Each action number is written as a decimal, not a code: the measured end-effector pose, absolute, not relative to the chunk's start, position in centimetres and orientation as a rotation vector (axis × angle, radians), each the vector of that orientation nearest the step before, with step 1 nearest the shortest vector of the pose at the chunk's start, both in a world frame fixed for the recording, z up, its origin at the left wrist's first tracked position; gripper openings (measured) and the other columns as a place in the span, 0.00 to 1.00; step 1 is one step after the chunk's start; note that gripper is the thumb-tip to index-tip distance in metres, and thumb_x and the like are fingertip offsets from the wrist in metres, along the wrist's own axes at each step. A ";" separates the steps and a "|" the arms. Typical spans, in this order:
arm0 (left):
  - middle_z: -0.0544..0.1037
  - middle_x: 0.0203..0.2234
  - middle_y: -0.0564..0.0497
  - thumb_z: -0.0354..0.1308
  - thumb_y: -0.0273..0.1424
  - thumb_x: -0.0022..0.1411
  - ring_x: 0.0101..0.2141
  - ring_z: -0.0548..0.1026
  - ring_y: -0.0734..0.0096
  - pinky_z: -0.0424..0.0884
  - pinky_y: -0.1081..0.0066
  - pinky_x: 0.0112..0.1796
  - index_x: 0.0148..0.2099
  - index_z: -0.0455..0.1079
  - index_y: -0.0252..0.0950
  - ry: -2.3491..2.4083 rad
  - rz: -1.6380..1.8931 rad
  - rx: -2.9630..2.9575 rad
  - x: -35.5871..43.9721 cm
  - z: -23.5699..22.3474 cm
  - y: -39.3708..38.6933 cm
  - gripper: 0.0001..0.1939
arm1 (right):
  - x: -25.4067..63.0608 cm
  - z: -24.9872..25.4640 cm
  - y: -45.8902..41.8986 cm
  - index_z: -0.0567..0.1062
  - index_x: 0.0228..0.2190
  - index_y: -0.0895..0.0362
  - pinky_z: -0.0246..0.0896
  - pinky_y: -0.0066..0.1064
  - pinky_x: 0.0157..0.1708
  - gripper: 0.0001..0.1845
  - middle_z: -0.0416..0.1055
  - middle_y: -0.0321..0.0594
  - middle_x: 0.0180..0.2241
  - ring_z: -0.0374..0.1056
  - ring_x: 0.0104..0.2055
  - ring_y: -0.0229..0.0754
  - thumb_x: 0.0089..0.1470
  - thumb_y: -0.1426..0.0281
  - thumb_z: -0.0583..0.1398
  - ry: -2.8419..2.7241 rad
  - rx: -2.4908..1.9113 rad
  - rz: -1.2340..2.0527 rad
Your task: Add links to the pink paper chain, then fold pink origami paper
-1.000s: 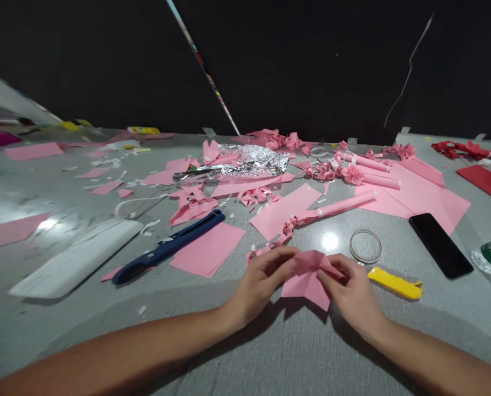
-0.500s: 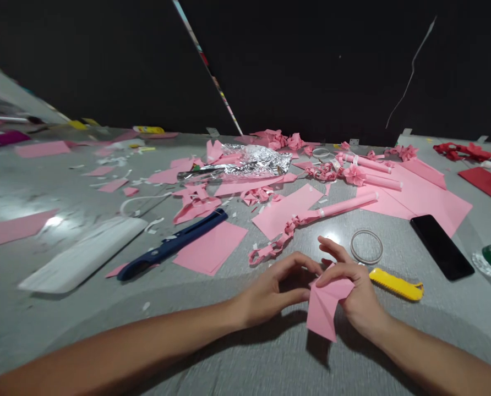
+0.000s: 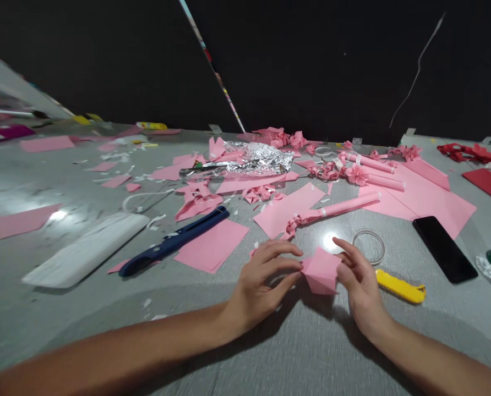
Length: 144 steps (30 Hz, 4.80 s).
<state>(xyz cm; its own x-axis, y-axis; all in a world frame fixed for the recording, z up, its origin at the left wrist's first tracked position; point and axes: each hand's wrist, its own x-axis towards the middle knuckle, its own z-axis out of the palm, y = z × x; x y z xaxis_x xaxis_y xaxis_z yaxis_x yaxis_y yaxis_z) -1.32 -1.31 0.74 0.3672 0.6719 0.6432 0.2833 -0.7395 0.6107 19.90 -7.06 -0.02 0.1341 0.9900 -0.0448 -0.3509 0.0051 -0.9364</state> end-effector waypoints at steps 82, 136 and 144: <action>0.81 0.37 0.48 0.62 0.33 0.72 0.39 0.78 0.65 0.71 0.66 0.43 0.38 0.81 0.37 0.698 0.847 1.772 -0.4 0.5 -0.3 0.10 | 20.3 0.3 -5.8 0.86 0.33 0.50 0.66 0.42 0.41 0.06 0.81 0.41 0.36 0.75 0.39 0.48 0.56 0.65 0.67 -1.243 -1.289 1.097; 0.70 0.61 0.42 0.70 0.32 0.62 0.56 0.75 0.56 0.78 0.62 0.49 0.39 0.76 0.37 0.726 0.841 1.522 -0.7 1.1 -0.8 0.07 | 20.2 0.3 -7.2 0.84 0.31 0.48 0.69 0.47 0.56 0.13 0.80 0.42 0.52 0.75 0.56 0.52 0.57 0.77 0.62 -1.394 -1.301 0.603; 0.77 0.37 0.52 0.69 0.29 0.60 0.37 0.76 0.69 0.71 0.69 0.40 0.47 0.72 0.38 0.791 0.810 1.410 -0.3 0.4 -0.6 0.14 | 20.4 0.3 -7.3 0.84 0.32 0.47 0.69 0.47 0.54 0.16 0.79 0.41 0.52 0.75 0.55 0.52 0.55 0.79 0.61 -1.418 -1.301 0.549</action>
<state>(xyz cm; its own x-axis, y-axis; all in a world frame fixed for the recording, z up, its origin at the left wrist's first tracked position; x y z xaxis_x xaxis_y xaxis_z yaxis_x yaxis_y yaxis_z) -0.27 -0.59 0.35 0.5156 0.8568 0.0064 -0.0140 0.0010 0.9999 20.35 -7.34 0.28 0.1820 0.9020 0.3915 0.4034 0.2947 -0.8663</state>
